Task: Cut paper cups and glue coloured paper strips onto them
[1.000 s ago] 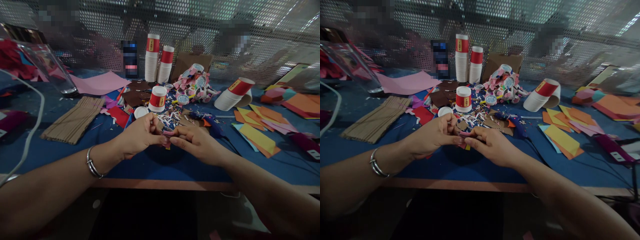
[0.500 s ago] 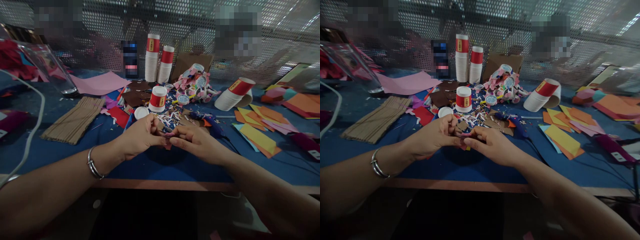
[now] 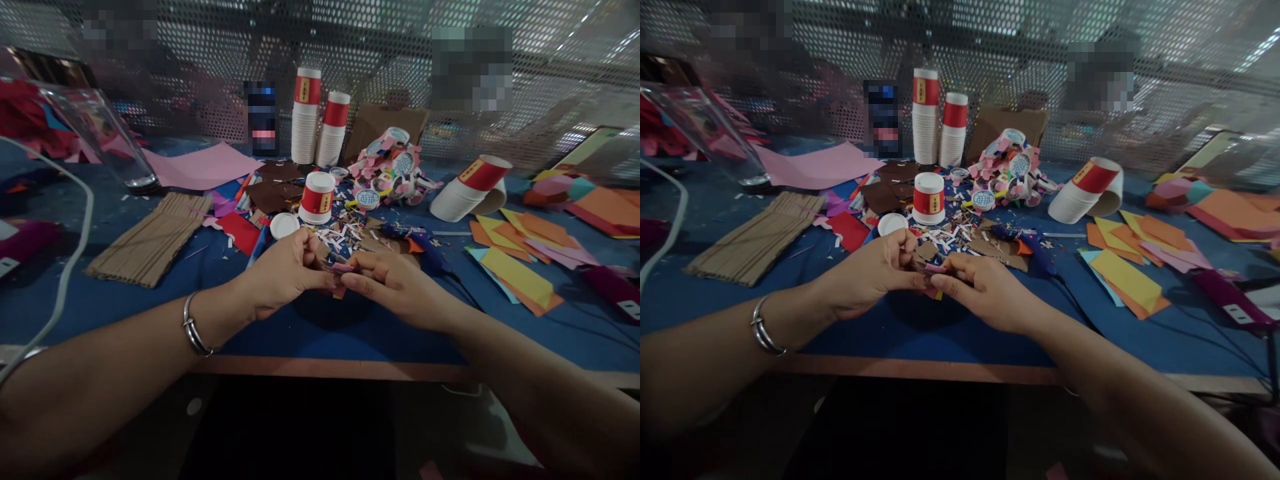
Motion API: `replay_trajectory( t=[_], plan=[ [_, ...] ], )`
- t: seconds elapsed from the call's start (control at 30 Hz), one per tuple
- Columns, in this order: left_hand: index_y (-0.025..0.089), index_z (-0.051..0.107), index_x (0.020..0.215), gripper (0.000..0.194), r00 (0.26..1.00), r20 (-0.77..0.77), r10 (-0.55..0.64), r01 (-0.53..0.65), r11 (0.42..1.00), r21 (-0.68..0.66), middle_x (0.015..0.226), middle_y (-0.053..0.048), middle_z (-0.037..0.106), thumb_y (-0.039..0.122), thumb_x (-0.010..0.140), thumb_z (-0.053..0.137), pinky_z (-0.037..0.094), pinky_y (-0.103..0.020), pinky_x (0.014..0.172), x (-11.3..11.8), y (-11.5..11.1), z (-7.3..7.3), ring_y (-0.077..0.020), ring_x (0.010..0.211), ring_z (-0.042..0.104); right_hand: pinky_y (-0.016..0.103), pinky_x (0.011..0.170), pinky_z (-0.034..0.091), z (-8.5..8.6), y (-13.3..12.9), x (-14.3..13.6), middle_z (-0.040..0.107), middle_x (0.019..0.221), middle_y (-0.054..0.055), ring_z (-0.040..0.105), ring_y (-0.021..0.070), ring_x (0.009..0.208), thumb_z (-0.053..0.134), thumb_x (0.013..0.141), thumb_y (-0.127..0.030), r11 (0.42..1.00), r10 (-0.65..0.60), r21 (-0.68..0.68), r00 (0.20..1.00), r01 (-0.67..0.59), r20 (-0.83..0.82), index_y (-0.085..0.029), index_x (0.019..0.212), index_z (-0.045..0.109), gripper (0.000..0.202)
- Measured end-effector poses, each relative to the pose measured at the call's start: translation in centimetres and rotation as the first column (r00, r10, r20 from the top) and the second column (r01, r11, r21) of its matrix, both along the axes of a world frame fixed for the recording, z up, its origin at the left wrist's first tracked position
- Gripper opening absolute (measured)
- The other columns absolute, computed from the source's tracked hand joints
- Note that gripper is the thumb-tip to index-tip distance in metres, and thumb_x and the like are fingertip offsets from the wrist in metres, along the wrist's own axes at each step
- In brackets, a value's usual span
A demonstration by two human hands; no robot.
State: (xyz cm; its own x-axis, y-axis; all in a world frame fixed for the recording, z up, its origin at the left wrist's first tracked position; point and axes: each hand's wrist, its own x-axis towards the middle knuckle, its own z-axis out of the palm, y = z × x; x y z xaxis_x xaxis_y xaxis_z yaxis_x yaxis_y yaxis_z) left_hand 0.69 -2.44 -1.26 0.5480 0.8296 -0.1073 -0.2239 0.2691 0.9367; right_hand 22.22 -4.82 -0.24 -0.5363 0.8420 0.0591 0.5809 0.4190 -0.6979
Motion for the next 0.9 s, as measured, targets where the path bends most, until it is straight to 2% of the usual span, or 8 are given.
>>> replay_trajectory(
  t=[0.13,0.3,0.43,0.53,0.73,0.9],
  plan=[
    [0.021,0.039,0.086,0.055,1.0,-0.014,-0.018,0.017,1.0,-0.005,0.071,0.008,0.069,0.003,0.07,0.089,0.06,-0.027,0.069,-0.2,0.0,0.0,-0.0152,0.068,0.076,0.029,0.068,0.04,0.0,0.0,0.0,0.068,0.087,0.005,0.059,0.0188,0.079,0.05,0.106,-0.051,1.0,0.008,0.005,1.0,-0.008,0.019,-0.017,0.097,0.071,0.041],
    [0.021,0.041,0.089,0.048,0.996,-0.052,-0.069,0.07,0.997,0.03,0.076,0.002,0.075,0.005,0.075,0.084,0.056,-0.024,0.067,-0.6,0.2,0.2,-0.015,0.069,0.077,0.029,0.067,0.039,-0.1,0.0,0.0,0.065,0.08,0.003,0.057,0.0175,0.073,0.051,0.106,-0.052,1.0,-0.001,0.028,1.0,0.001,0.009,-0.018,0.097,0.07,0.04],
    [0.02,0.049,0.102,0.037,0.989,-0.122,-0.089,0.1,0.991,0.088,0.079,0.0,0.077,0.006,0.082,0.077,0.059,-0.028,0.075,-0.6,0.2,0.6,-0.0146,0.074,0.077,0.03,0.067,0.04,-0.2,-0.1,0.0,0.067,0.084,0.004,0.058,0.0181,0.075,0.052,0.105,-0.051,0.999,-0.022,0.034,0.999,0.021,0.034,-0.018,0.097,0.07,0.039],
    [0.018,0.057,0.103,0.031,0.979,-0.175,-0.105,0.124,0.987,0.098,0.085,-0.001,0.077,0.006,0.081,0.075,0.059,-0.029,0.08,-0.6,0.2,0.9,-0.0152,0.079,0.077,0.03,0.069,0.04,-0.2,-0.1,0.1,0.068,0.085,0.004,0.059,0.0183,0.075,0.052,0.105,-0.049,0.999,-0.02,0.051,0.999,0.018,0.05,-0.018,0.096,0.069,0.037],
    [0.016,0.063,0.096,0.017,0.97,-0.222,-0.097,0.1,0.995,0.003,0.084,-0.001,0.073,0.009,0.081,0.069,0.057,-0.025,0.073,-0.3,-0.2,1.3,-0.0133,0.075,0.075,0.031,0.066,0.037,-0.4,-0.1,-0.1,0.068,0.084,0.006,0.058,0.0188,0.074,0.05,0.104,-0.047,0.997,-0.046,0.074,0.992,0.038,0.115,-0.019,0.095,0.064,0.033],
    [0.016,0.062,0.091,0.006,0.95,-0.307,-0.055,0.072,0.996,0.045,0.083,-0.001,0.068,0.014,0.09,0.068,0.058,-0.022,0.056,0.0,-0.5,1.8,-0.0167,0.079,0.073,0.031,0.062,0.033,-0.7,-0.2,-0.2,0.064,0.079,0.004,0.054,0.0171,0.067,0.05,0.103,-0.047,0.99,-0.077,0.126,0.987,0.059,0.139,-0.019,0.091,0.061,0.032]
  ],
)
